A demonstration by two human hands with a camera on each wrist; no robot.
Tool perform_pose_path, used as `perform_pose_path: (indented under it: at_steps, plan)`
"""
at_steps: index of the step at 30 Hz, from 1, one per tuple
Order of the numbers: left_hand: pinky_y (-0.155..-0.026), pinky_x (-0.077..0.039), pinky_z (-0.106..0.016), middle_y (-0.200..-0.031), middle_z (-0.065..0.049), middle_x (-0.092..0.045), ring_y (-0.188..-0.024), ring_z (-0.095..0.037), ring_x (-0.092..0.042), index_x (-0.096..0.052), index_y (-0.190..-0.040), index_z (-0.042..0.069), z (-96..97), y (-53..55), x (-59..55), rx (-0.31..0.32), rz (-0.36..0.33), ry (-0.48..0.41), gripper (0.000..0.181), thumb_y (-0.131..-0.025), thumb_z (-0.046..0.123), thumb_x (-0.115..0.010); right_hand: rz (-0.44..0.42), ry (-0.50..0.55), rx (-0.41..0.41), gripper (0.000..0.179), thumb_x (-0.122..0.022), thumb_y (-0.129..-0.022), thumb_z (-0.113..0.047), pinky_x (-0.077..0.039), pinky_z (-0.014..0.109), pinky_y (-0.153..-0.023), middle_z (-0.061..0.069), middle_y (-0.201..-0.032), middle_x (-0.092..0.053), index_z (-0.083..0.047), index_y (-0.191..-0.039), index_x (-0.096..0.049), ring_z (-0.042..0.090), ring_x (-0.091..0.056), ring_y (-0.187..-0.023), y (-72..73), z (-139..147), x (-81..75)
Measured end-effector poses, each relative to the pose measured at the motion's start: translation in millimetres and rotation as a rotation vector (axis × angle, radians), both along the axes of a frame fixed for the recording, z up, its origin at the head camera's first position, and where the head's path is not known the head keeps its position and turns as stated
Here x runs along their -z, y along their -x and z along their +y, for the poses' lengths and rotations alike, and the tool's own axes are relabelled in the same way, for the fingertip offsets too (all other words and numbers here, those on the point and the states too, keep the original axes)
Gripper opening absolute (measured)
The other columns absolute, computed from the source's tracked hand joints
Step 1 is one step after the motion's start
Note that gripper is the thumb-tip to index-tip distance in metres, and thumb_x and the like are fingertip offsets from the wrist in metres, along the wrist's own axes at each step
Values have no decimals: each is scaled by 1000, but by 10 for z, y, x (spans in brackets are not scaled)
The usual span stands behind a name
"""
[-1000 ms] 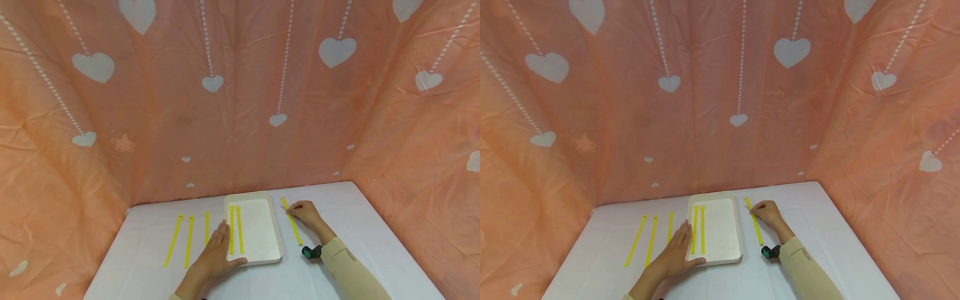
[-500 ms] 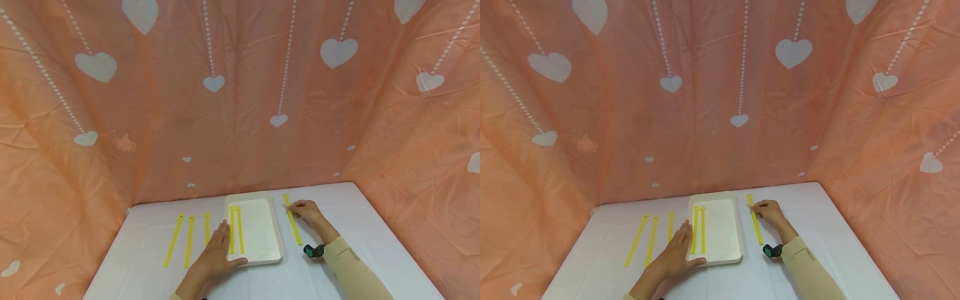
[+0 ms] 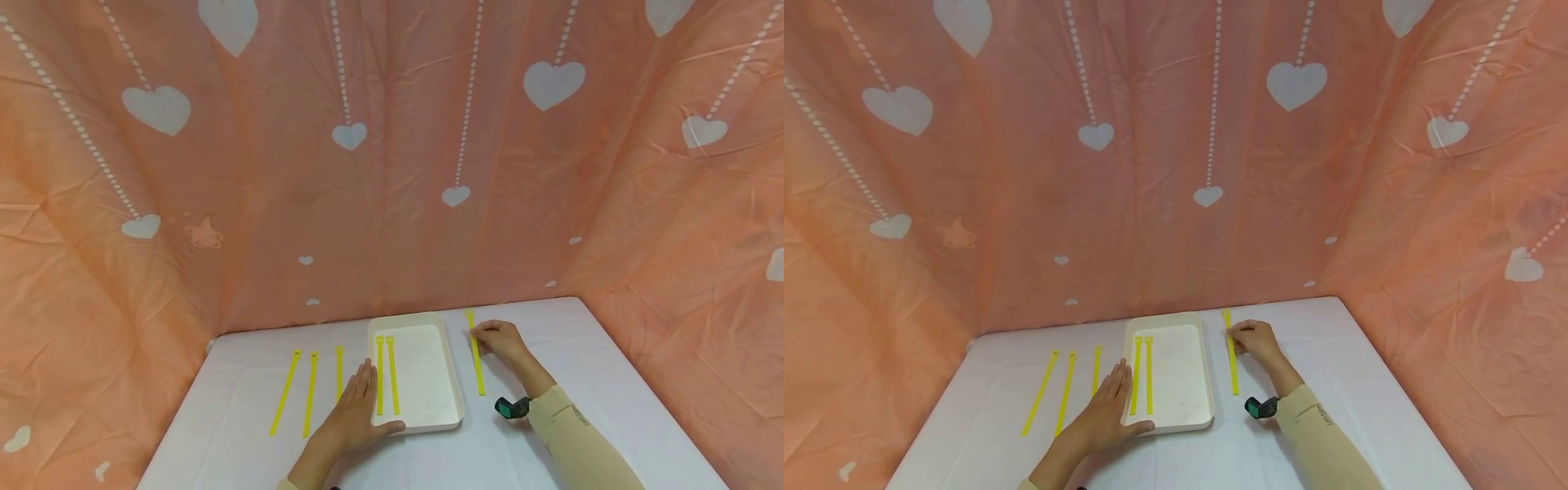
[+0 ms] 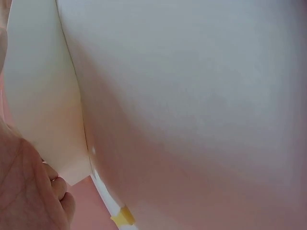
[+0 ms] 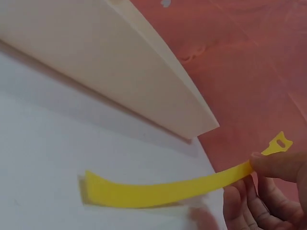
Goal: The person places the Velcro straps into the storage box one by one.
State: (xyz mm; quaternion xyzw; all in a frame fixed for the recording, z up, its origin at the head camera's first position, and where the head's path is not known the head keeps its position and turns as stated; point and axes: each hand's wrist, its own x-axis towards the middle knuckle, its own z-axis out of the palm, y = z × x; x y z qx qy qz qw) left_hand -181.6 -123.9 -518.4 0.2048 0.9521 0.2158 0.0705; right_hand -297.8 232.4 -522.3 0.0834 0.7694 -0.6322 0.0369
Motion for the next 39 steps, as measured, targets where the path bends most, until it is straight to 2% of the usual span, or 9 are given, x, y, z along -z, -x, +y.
perform_pose_path:
  at_steps: [6, 11, 16, 25, 34, 39]
  plan:
    - [-134, -13, -56, -179, -23, -5, -166, -40, -6, -13, -168, -8, 4, 1, 1, 6, 6, -15, 127, -91, 76, -68, 7, -27, -3, 23, -75, -101, -13, -63, 31, -68, 10, -91, -72, 6, -114, -72, 18, -67, -77, -12, -23, -134]
    - [-133, -12, -57, -178, -24, -6, -165, -41, -7, -14, -167, -10, 6, -3, -16, 13, 11, -17, 127, -91, 76, -68, 74, -66, -15, 21, -77, -100, -12, -65, 34, -71, 8, -88, -77, 6, -109, -74, 16, -70, -76, -34, -38, -206]
    - [-134, -13, -55, -179, -23, -3, -166, -38, -5, -13, -168, -8, 7, -12, -17, 3, -2, 8, 127, -91, 76, -68, 138, -42, -33, 22, -77, -100, -10, -67, 42, -82, 9, -93, -80, 9, -110, -73, 13, -73, -76, -35, -54, -241]
    - [-134, -15, -55, -179, -23, -3, -166, -38, -7, -14, -168, -8, 5, -14, -12, 2, 8, 21, 127, -90, 77, -68, 148, 32, -50, 34, -77, -101, -15, -62, 53, -97, 10, -103, -80, 9, -125, -69, 11, -74, -79, -78, -116, -386]
    - [-133, -16, -57, -178, -25, -7, -165, -40, -9, -16, -167, -10, -3, 8, -14, 14, 32, 0, 126, -91, 74, -70, 186, 110, -80, 32, -76, -102, -12, -65, 43, -90, 8, -101, -79, 10, -124, -68, 13, -74, -81, -154, -249, -564]
    - [-133, -15, -57, -178, -26, -7, -165, -42, -9, -16, -167, -10, -6, 7, 10, 20, 35, -10, 126, -91, 75, -69, 182, 99, -93, 28, -77, -101, -12, -65, 43, -90, 7, -100, -79, 7, -121, -71, 15, -74, -82, -189, -349, -597]
